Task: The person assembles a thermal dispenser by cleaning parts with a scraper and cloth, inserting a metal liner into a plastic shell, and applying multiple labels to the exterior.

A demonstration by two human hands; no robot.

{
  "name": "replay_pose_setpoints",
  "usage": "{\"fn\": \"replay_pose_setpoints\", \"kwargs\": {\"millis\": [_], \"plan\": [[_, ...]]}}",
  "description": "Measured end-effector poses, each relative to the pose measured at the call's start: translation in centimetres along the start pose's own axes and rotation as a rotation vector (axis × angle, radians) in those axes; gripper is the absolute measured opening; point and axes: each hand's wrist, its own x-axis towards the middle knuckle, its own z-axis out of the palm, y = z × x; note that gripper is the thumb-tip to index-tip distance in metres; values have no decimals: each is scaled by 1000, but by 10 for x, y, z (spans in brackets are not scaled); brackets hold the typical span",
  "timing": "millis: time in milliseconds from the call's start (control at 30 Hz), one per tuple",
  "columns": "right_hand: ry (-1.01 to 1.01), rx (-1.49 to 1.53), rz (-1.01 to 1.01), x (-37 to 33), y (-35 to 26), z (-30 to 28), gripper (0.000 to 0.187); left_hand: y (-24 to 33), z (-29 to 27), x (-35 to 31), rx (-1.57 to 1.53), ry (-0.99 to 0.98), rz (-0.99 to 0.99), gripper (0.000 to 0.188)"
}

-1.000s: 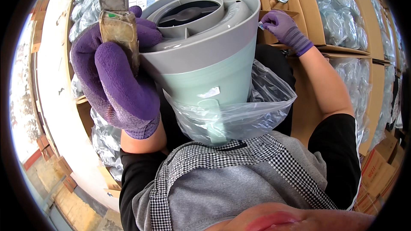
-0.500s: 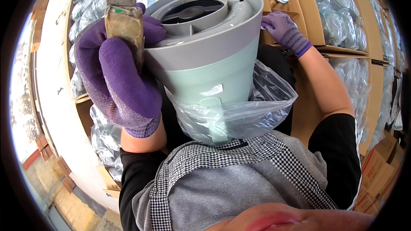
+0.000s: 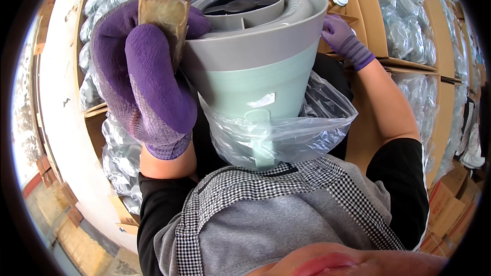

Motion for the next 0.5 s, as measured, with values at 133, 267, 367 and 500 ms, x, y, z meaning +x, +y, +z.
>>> {"fn": "replay_pose_setpoints", "kwargs": {"millis": [133,267,367,500], "plan": [[-49,18,49,-1,-13,-5,26,-3,-1,-1,-42,6,2,35],[-37,11,104,-2,-25,-12,24,-2,-3,-3,-34,6,-10,35],[123,66,4,-3,-20,-2,19,-3,-3,-3,-36,18,-10,36],[258,269,-103,-4,-21,7,18,-5,-4,-6,-30,45,-7,36]]}}
